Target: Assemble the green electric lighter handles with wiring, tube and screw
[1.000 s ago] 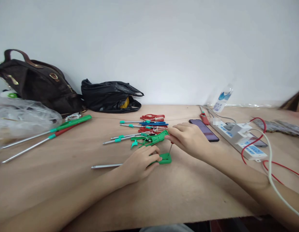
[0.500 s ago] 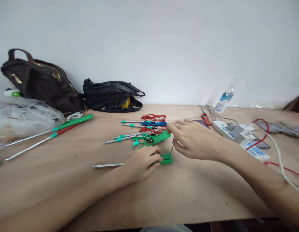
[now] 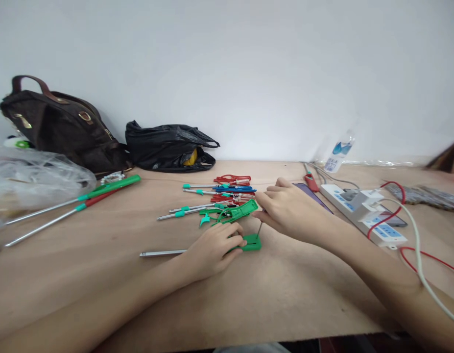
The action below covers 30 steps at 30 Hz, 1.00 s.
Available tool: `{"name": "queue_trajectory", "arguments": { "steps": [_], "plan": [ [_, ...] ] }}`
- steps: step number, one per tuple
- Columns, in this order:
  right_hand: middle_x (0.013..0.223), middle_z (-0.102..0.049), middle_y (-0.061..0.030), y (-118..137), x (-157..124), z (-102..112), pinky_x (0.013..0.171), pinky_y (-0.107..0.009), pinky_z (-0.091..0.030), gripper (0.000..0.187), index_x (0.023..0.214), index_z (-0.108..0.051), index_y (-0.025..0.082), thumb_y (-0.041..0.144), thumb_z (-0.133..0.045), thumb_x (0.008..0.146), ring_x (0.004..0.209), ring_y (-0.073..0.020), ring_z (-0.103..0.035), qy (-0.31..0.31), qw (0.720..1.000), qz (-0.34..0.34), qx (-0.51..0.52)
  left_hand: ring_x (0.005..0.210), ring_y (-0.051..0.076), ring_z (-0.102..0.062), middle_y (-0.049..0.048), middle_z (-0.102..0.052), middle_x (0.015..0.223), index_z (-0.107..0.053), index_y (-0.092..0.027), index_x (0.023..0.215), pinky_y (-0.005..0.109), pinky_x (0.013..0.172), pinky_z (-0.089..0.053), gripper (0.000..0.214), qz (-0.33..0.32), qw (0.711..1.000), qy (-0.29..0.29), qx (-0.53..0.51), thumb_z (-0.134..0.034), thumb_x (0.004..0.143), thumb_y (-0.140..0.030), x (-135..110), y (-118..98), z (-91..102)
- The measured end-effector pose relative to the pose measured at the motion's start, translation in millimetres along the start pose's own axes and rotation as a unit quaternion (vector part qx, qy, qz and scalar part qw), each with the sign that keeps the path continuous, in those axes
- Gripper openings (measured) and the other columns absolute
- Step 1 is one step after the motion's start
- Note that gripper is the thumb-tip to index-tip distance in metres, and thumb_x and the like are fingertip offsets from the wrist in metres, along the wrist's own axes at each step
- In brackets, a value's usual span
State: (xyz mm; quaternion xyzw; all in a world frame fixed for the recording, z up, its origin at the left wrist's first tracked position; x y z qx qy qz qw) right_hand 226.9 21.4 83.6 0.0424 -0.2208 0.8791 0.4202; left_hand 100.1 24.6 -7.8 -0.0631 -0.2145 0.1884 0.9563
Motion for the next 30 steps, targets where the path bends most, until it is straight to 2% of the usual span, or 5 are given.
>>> {"name": "queue_trajectory", "arguments": {
  "steps": [6, 12, 16, 21, 30],
  "plan": [
    [0.084, -0.066, -0.0094, -2.3, -1.7, 2.6, 0.073, -0.032, -0.029, 0.016, 0.086, -0.055, 0.014, 0.022, -0.044, 0.093, 0.074, -0.0203, -0.055, 0.007, 0.999, 0.009, 0.044, 0.090, 0.019, -0.057, 0.0073, -0.059, 0.106, -0.058, -0.017, 0.096, 0.029, 0.074, -0.041, 0.014, -0.002, 1.000, 0.001, -0.002, -0.044, 0.095, -0.018, 0.5, 0.0, -0.5],
    [0.069, -0.064, -0.0078, -8.3, -2.0, 0.4, 0.075, -0.034, -0.031, 0.029, 0.081, -0.056, 0.014, 0.037, -0.045, 0.096, 0.064, -0.0201, -0.055, 0.048, 0.998, -0.029, 0.023, 0.091, 0.019, -0.057, 0.0076, -0.059, 0.106, -0.058, -0.017, 0.095, 0.030, 0.074, -0.041, 0.014, 0.001, 1.000, 0.003, 0.001, -0.044, 0.094, -0.018, 0.3, 0.7, -0.4],
    [0.085, -0.066, -0.0093, -3.6, -3.1, 3.3, 0.075, -0.031, -0.032, 0.016, 0.089, -0.054, 0.014, 0.025, -0.043, 0.095, 0.075, -0.0201, -0.057, 0.027, 0.996, 0.005, 0.082, 0.093, 0.019, -0.057, 0.0078, -0.059, 0.107, -0.058, -0.017, 0.096, 0.030, 0.075, -0.042, 0.014, 0.002, 1.000, 0.006, 0.000, -0.044, 0.095, -0.019, 0.1, 0.8, -0.1],
    [0.067, -0.065, -0.0071, -4.5, -1.2, -1.0, 0.072, -0.033, -0.034, 0.022, 0.083, -0.054, 0.015, 0.030, -0.045, 0.097, 0.061, -0.0199, -0.057, 0.059, 0.997, -0.022, 0.036, 0.094, 0.019, -0.057, 0.0075, -0.060, 0.106, -0.059, -0.018, 0.095, 0.030, 0.077, -0.043, 0.016, 0.007, 1.000, 0.005, 0.001, -0.044, 0.095, -0.020, 0.7, 0.2, 0.7],
    [0.072, -0.065, -0.0060, -1.4, -3.5, 2.9, 0.062, -0.029, -0.034, 0.013, 0.086, -0.053, 0.016, 0.020, -0.046, 0.095, 0.064, -0.0190, -0.058, 0.080, 0.992, -0.014, 0.094, 0.093, 0.020, -0.057, 0.0073, -0.059, 0.106, -0.059, -0.018, 0.095, 0.031, 0.076, -0.043, 0.014, 0.004, 1.000, 0.002, -0.001, -0.045, 0.094, -0.019, 0.5, -0.1, 0.0]
  ]
}}
Point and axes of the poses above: each hand's wrist, its own x-axis towards the middle knuckle, its own z-axis out of the back of the hand, y = z × x, the point moved 6 cm from there along x, towards the middle knuckle
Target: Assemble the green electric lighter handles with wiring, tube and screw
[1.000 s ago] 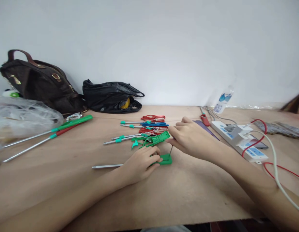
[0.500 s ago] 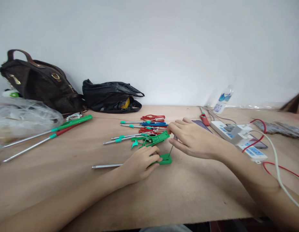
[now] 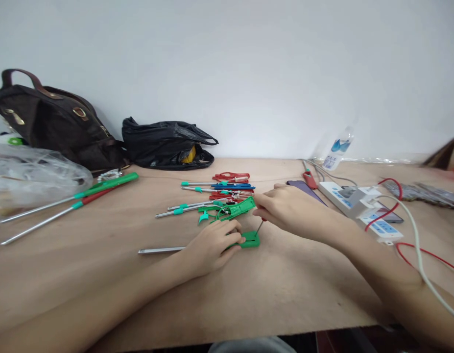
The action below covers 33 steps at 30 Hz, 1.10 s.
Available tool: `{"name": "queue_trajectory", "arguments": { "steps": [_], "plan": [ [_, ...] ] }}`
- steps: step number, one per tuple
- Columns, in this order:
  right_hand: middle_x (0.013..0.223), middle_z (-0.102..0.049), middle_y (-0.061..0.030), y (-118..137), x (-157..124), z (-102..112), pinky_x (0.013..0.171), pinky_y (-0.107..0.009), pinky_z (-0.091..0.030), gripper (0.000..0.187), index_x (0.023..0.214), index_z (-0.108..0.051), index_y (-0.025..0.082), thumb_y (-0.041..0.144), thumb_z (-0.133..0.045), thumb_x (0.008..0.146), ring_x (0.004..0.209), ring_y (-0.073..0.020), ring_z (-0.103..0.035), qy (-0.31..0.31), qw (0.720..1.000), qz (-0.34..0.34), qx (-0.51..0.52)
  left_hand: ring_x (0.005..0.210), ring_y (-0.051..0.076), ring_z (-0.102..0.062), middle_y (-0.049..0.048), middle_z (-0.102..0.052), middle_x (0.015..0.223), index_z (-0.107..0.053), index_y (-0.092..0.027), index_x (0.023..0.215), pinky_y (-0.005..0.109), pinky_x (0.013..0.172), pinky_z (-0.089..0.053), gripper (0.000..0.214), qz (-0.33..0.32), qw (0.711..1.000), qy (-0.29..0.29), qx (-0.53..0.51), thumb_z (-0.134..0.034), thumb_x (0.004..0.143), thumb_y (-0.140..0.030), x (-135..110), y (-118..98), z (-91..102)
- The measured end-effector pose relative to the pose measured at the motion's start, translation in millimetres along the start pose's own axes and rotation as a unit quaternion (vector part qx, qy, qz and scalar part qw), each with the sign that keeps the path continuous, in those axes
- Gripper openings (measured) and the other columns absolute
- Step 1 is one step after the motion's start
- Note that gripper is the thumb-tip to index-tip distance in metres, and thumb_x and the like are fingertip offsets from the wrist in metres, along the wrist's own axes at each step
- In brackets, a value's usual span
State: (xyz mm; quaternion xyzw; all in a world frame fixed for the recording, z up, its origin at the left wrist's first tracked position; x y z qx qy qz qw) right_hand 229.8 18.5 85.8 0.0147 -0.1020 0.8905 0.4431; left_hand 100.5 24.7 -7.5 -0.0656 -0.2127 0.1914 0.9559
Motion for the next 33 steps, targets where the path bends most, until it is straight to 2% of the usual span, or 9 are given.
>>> {"name": "queue_trajectory", "arguments": {
  "steps": [3, 6, 9, 12, 18, 22, 24, 28, 33],
  "plan": [
    [0.078, -0.066, -0.0081, 1, 1, 1, 0.063, -0.030, -0.034, 0.016, 0.091, -0.054, 0.015, 0.027, -0.044, 0.096, 0.067, -0.0207, -0.058, -0.023, 1.000, 0.001, -0.011, 0.092, 0.019, -0.057, 0.0071, -0.059, 0.107, -0.058, -0.018, 0.096, 0.031, 0.076, -0.042, 0.013, 0.000, 1.000, 0.000, 0.003, -0.045, 0.094, -0.018, 0, 0, -0.4],
    [0.095, -0.065, -0.0107, 4, -2, 3, 0.066, -0.029, -0.036, 0.010, 0.099, -0.052, 0.015, 0.017, -0.043, 0.093, 0.080, -0.0207, -0.059, -0.046, 0.998, 0.034, 0.029, 0.094, 0.019, -0.057, 0.0072, -0.059, 0.107, -0.058, -0.018, 0.096, 0.030, 0.076, -0.042, 0.012, -0.002, 1.000, 0.001, 0.002, -0.046, 0.094, -0.018, 0, 0, -0.5],
    [0.084, -0.065, -0.0074, 2, -1, -2, 0.058, -0.027, -0.033, 0.008, 0.097, -0.051, 0.015, 0.015, -0.045, 0.091, 0.070, -0.0188, -0.058, -0.009, 0.999, 0.016, 0.043, 0.094, 0.020, -0.058, 0.0073, -0.059, 0.107, -0.058, -0.017, 0.096, 0.030, 0.076, -0.041, 0.011, -0.001, 1.000, 0.002, 0.002, -0.047, 0.094, -0.017, 0, 0, -0.1],
    [0.070, -0.063, -0.0058, 1, 1, -4, 0.054, -0.028, -0.028, 0.014, 0.092, -0.052, 0.015, 0.028, -0.047, 0.094, 0.061, -0.0200, -0.056, -0.007, 1.000, -0.016, 0.008, 0.094, 0.020, -0.057, 0.0074, -0.059, 0.106, -0.059, -0.017, 0.096, 0.031, 0.077, -0.041, 0.011, -0.004, 1.000, -0.001, 0.003, -0.048, 0.093, -0.017, 0, 0, 0.4],
    [0.081, -0.066, -0.0083, 5, -2, 3, 0.064, -0.027, -0.035, 0.009, 0.089, -0.052, 0.015, 0.017, -0.045, 0.093, 0.072, -0.0191, -0.058, -0.043, 0.998, 0.039, 0.017, 0.094, 0.020, -0.057, 0.0071, -0.060, 0.106, -0.059, -0.018, 0.095, 0.031, 0.078, -0.042, 0.014, -0.001, 1.000, 0.000, 0.001, -0.045, 0.095, -0.019, 1, 0, 0.3],
    [0.065, -0.062, -0.0067, -3, -3, 4, 0.062, -0.030, -0.034, 0.025, 0.081, -0.055, 0.016, 0.037, -0.052, 0.093, 0.062, -0.0218, -0.058, -0.028, 0.998, -0.023, -0.046, 0.093, 0.020, -0.057, 0.0074, -0.060, 0.105, -0.059, -0.018, 0.095, 0.031, 0.076, -0.042, 0.014, 0.000, 1.000, -0.002, 0.004, -0.045, 0.094, -0.019, 1, 0, 0.7],
    [0.071, -0.064, -0.0073, -2, -5, 6, 0.064, -0.031, -0.036, 0.024, 0.082, -0.056, 0.016, 0.037, -0.051, 0.094, 0.067, -0.0217, -0.059, -0.031, 0.999, -0.005, -0.030, 0.092, 0.019, -0.057, 0.0074, -0.060, 0.105, -0.059, -0.018, 0.096, 0.030, 0.076, -0.043, 0.014, 0.000, 1.000, -0.002, 0.000, -0.045, 0.094, -0.019, 1, 0, 0.9],
    [0.089, -0.066, -0.0082, 3, -8, 7, 0.069, -0.028, -0.038, 0.011, 0.089, -0.055, 0.015, 0.021, -0.047, 0.094, 0.078, -0.0191, -0.060, -0.026, 0.997, 0.056, 0.038, 0.092, 0.019, -0.057, 0.0075, -0.060, 0.105, -0.059, -0.018, 0.095, 0.030, 0.075, -0.043, 0.016, 0.000, 1.000, 0.000, -0.003, -0.043, 0.094, -0.019, 1, 0, 1.5],
    [0.068, -0.063, -0.0058, -7, -2, 4, 0.062, -0.030, -0.033, 0.028, 0.075, -0.056, 0.017, 0.034, -0.048, 0.096, 0.064, -0.0198, -0.058, -0.014, 0.999, -0.024, -0.035, 0.093, 0.019, -0.057, 0.0079, -0.060, 0.106, -0.059, -0.017, 0.095, 0.031, 0.077, -0.044, 0.016, 0.002, 1.000, 0.002, 0.000, -0.044, 0.095, -0.019, 1, -1, 1.6]
  ]
}}
Point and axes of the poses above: each hand's wrist, its own x-axis towards the middle knuckle, its own z-axis out of the back of the hand, y = z × x, the point moved 6 cm from there along x, towards the middle knuckle
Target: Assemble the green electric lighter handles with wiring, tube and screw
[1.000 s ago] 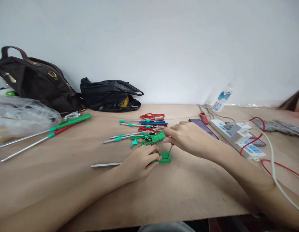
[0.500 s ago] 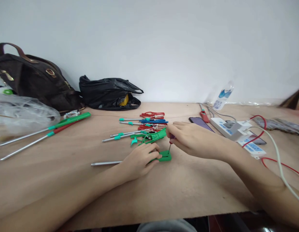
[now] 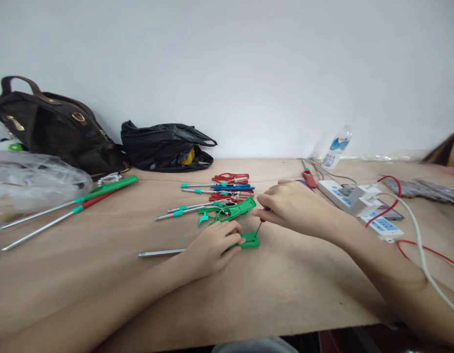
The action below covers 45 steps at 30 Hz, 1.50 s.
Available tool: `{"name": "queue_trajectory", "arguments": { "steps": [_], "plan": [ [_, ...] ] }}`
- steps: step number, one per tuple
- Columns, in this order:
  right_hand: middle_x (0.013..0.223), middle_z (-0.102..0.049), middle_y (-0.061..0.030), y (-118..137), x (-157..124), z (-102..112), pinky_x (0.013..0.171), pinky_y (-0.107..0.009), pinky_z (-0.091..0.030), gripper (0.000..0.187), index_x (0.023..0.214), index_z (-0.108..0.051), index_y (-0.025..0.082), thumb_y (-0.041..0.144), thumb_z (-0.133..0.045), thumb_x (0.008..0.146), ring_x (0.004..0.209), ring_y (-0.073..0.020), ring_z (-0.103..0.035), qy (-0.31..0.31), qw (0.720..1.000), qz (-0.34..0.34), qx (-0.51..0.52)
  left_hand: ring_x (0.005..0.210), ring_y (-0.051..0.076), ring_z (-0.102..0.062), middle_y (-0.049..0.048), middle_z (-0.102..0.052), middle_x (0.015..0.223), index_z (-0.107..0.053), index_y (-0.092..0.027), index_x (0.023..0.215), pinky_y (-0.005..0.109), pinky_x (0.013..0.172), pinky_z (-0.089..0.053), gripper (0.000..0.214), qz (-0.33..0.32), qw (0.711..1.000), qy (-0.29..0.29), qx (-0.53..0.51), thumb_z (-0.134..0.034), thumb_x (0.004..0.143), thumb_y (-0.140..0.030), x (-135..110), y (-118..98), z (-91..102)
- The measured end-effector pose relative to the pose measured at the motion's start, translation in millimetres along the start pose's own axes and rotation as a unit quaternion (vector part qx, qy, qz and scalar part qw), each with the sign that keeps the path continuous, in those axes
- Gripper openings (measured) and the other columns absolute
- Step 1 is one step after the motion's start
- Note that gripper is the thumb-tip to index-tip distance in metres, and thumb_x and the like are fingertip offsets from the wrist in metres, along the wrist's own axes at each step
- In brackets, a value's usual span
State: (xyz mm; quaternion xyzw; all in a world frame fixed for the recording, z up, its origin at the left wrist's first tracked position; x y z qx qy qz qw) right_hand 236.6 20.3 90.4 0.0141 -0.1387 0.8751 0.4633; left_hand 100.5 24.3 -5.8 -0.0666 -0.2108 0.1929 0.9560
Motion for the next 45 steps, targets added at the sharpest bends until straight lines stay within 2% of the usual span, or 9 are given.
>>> {"name": "queue_trajectory", "arguments": {
  "steps": [7, 12, 18, 24, 29, 31, 36, 42, 45],
  "plan": [
    [0.084, -0.067, -0.0086, 9, -4, 2, 0.066, -0.028, -0.036, 0.009, 0.090, -0.054, 0.015, 0.021, -0.049, 0.093, 0.075, -0.0195, -0.060, -0.014, 0.997, 0.057, 0.048, 0.093, 0.019, -0.057, 0.0082, -0.060, 0.106, -0.060, -0.017, 0.095, 0.031, 0.078, -0.045, 0.017, 0.002, 1.000, -0.003, -0.004, -0.043, 0.095, -0.019, 0, 0, 0.5],
    [0.066, -0.064, -0.0070, 3, 0, 1, 0.065, -0.031, -0.035, 0.025, 0.078, -0.056, 0.016, 0.031, -0.046, 0.096, 0.062, -0.0204, -0.058, -0.011, 1.000, 0.002, -0.015, 0.091, 0.019, -0.057, 0.0082, -0.060, 0.106, -0.060, -0.017, 0.095, 0.031, 0.077, -0.044, 0.017, -0.001, 1.000, -0.003, -0.001, -0.043, 0.095, -0.019, 0, 0, 0.3],
    [0.088, -0.066, -0.0079, 10, -7, -1, 0.066, -0.027, -0.038, 0.003, 0.093, -0.052, 0.016, 0.016, -0.050, 0.091, 0.077, -0.0188, -0.059, 0.010, 0.990, 0.081, 0.115, 0.092, 0.019, -0.057, 0.0075, -0.059, 0.106, -0.059, -0.018, 0.095, 0.030, 0.076, -0.043, 0.015, 0.002, 1.000, 0.001, -0.001, -0.044, 0.094, -0.019, 0, 1, -1.0],
    [0.069, -0.066, -0.0098, 0, 1, -4, 0.066, -0.033, -0.036, 0.023, 0.089, -0.057, 0.014, 0.035, -0.050, 0.095, 0.065, -0.0243, -0.060, 0.006, 1.000, -0.016, -0.025, 0.093, 0.020, -0.057, 0.0075, -0.059, 0.106, -0.058, -0.018, 0.095, 0.031, 0.077, -0.042, 0.013, -0.004, 1.000, -0.003, 0.002, -0.045, 0.094, -0.017, 1, 0, -0.6],
    [0.092, -0.067, -0.0097, 9, -6, -1, 0.070, -0.028, -0.039, 0.003, 0.092, -0.054, 0.015, 0.014, -0.052, 0.091, 0.082, -0.0199, -0.061, 0.002, 0.993, 0.075, 0.092, 0.092, 0.019, -0.057, 0.0071, -0.059, 0.106, -0.058, -0.018, 0.095, 0.030, 0.075, -0.041, 0.013, -0.001, 1.000, 0.001, 0.002, -0.045, 0.094, -0.018, 0, 0, -1.1],
    [0.087, -0.068, -0.0082, 12, -6, -1, 0.072, -0.028, -0.039, 0.008, 0.088, -0.054, 0.015, 0.009, -0.050, 0.090, 0.079, -0.0189, -0.061, 0.006, 0.993, 0.083, 0.085, 0.092, 0.019, -0.057, 0.0069, -0.059, 0.106, -0.058, -0.017, 0.095, 0.030, 0.074, -0.041, 0.013, -0.002, 1.000, -0.001, 0.002, -0.046, 0.094, -0.018, 0, 0, -1.0],
    [0.068, -0.066, -0.0092, 8, 2, -6, 0.066, -0.032, -0.037, 0.020, 0.088, -0.057, 0.013, 0.032, -0.053, 0.093, 0.063, -0.0225, -0.061, 0.002, 1.000, 0.013, -0.015, 0.093, 0.019, -0.057, 0.0071, -0.059, 0.106, -0.058, -0.017, 0.095, 0.030, 0.074, -0.040, 0.012, -0.002, 1.000, -0.001, 0.002, -0.046, 0.093, -0.017, 0, 1, -1.5],
    [0.096, -0.066, -0.0084, 10, -7, -4, 0.065, -0.026, -0.040, 0.007, 0.096, -0.053, 0.015, 0.012, -0.049, 0.091, 0.081, -0.0177, -0.060, 0.023, 0.984, 0.085, 0.153, 0.092, 0.019, -0.058, 0.0069, -0.059, 0.107, -0.058, -0.018, 0.095, 0.030, 0.075, -0.041, 0.012, 0.002, 1.000, 0.008, 0.002, -0.046, 0.094, -0.018, 0, 2, -3.6],
    [0.096, -0.066, -0.0107, 11, -1, -5, 0.063, -0.027, -0.040, 0.008, 0.092, -0.056, 0.014, 0.012, -0.049, 0.092, 0.079, -0.0188, -0.061, 0.020, 0.990, 0.054, 0.130, 0.093, 0.019, -0.057, 0.0070, -0.059, 0.106, -0.058, -0.017, 0.095, 0.030, 0.076, -0.041, 0.013, -0.005, 1.000, 0.002, -0.002, -0.046, 0.095, -0.018, 0, 2, -2.9]
  ]
}}
Point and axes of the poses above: each hand's wrist, its own x-axis towards the middle knuckle, its own z-axis out of the back of the hand, y = z × x, the point moved 6 cm from there along x, towards the middle knuckle
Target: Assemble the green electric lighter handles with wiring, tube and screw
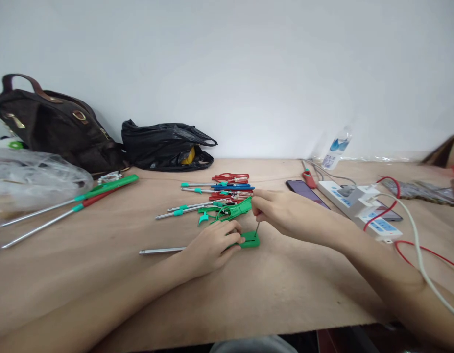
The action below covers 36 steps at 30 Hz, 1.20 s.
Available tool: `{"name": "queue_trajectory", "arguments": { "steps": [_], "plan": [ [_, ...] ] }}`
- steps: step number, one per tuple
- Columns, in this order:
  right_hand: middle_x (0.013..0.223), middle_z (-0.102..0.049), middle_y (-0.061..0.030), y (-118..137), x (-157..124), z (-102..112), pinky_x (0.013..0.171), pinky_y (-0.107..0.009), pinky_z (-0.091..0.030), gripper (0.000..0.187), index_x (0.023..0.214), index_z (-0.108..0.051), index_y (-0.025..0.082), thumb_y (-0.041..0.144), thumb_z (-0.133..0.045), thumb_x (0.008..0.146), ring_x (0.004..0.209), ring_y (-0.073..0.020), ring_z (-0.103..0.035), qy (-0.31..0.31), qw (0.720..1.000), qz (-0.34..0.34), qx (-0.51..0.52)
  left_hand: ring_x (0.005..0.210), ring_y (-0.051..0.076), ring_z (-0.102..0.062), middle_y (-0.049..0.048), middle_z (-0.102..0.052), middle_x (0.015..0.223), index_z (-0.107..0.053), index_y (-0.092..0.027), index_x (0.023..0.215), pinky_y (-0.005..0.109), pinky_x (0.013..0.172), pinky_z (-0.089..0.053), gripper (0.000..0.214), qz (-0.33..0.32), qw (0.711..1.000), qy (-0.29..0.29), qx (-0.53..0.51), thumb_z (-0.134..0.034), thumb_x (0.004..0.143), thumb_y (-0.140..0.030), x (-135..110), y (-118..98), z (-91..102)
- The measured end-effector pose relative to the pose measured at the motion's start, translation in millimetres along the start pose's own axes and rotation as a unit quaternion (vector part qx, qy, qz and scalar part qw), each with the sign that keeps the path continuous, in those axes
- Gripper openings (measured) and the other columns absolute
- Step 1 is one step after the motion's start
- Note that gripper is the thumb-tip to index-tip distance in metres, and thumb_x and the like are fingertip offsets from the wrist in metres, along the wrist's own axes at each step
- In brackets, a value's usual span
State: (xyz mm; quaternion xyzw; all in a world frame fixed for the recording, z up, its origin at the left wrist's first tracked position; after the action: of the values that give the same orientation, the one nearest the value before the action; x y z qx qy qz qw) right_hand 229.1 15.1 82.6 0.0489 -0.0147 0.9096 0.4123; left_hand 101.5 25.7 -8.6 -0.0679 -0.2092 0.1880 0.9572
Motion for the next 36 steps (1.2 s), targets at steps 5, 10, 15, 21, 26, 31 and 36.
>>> {"name": "queue_trajectory", "arguments": {
  "steps": [5, 10, 15, 21, 26, 31, 36],
  "plan": [
    [0.081, -0.068, -0.0117, -1, 9, -4, 0.056, -0.030, -0.033, 0.019, 0.093, -0.057, 0.011, 0.030, -0.053, 0.094, 0.068, -0.0231, -0.062, -0.005, 0.994, -0.060, -0.088, 0.095, 0.020, -0.057, 0.0071, -0.059, 0.106, -0.059, -0.017, 0.096, 0.030, 0.078, -0.042, 0.012, -0.003, 1.000, -0.003, -0.002, -0.047, 0.095, -0.018, 0, 0, 0.7],
    [0.093, -0.068, -0.0087, -4, -3, -2, 0.060, -0.026, -0.035, 0.008, 0.098, -0.054, 0.015, 0.016, -0.046, 0.094, 0.077, -0.0187, -0.062, 0.004, 1.000, -0.007, -0.015, 0.093, 0.019, -0.057, 0.0073, -0.058, 0.106, -0.059, -0.016, 0.095, 0.030, 0.077, -0.042, 0.012, -0.003, 1.000, 0.004, 0.000, -0.047, 0.095, -0.018, -1, 0, -0.1],
    [0.077, -0.069, -0.0083, -11, -1, -1, 0.054, -0.028, -0.026, 0.011, 0.094, -0.055, 0.015, 0.023, -0.048, 0.094, 0.065, -0.0199, -0.061, 0.021, 0.995, -0.059, -0.081, 0.094, 0.019, -0.056, 0.0074, -0.058, 0.108, -0.059, -0.017, 0.096, 0.030, 0.077, -0.042, 0.013, 0.000, 1.000, 0.009, 0.002, -0.046, 0.096, -0.018, -1, 0, -0.3],
    [0.071, -0.067, -0.0080, -6, 4, 1, 0.054, -0.029, -0.021, 0.020, 0.089, -0.058, 0.015, 0.033, -0.050, 0.094, 0.060, -0.0189, -0.057, -0.010, 0.990, -0.061, -0.125, 0.094, 0.019, -0.056, 0.0075, -0.058, 0.107, -0.059, -0.016, 0.095, 0.030, 0.078, -0.042, 0.013, -0.001, 1.000, 0.009, 0.003, -0.047, 0.096, -0.018, -1, 1, -0.6],
    [0.089, -0.067, -0.0079, -6, 0, -2, 0.059, -0.026, -0.030, 0.009, 0.096, -0.054, 0.015, 0.019, -0.046, 0.095, 0.076, -0.0176, -0.059, -0.003, 1.000, 0.005, -0.013, 0.095, 0.019, -0.056, 0.0076, -0.058, 0.109, -0.059, -0.017, 0.096, 0.029, 0.078, -0.042, 0.013, 0.002, 1.000, 0.011, 0.002, -0.046, 0.097, -0.019, -1, 1, -0.3],
    [0.074, -0.066, -0.0052, -13, 2, 0, 0.056, -0.026, -0.025, 0.011, 0.093, -0.057, 0.017, 0.023, -0.048, 0.093, 0.064, -0.0162, -0.056, 0.008, 0.999, -0.033, -0.031, 0.094, 0.020, -0.056, 0.0078, -0.059, 0.107, -0.060, -0.016, 0.095, 0.030, 0.079, -0.043, 0.013, 0.005, 1.000, 0.011, -0.005, -0.046, 0.096, -0.018, 0, 1, -0.5],
    [0.069, -0.065, -0.0062, -11, 4, 2, 0.053, -0.026, -0.020, 0.018, 0.092, -0.058, 0.015, 0.030, -0.049, 0.094, 0.056, -0.0150, -0.052, -0.001, 0.995, -0.067, -0.076, 0.096, 0.020, -0.056, 0.0076, -0.059, 0.107, -0.060, -0.017, 0.095, 0.031, 0.081, -0.044, 0.016, 0.009, 1.000, 0.008, -0.012, -0.044, 0.096, -0.019, 0, 0, 0.6]
  ]
}}
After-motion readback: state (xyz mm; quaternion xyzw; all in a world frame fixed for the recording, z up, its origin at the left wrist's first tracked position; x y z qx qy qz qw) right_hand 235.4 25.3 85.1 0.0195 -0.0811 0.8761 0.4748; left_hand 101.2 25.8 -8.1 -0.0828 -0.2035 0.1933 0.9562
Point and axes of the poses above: each hand's wrist, its own x-axis towards the middle knuckle, its own z-axis out of the back of the hand, y = z × x, the point moved 6 cm from there along x, towards the middle knuckle
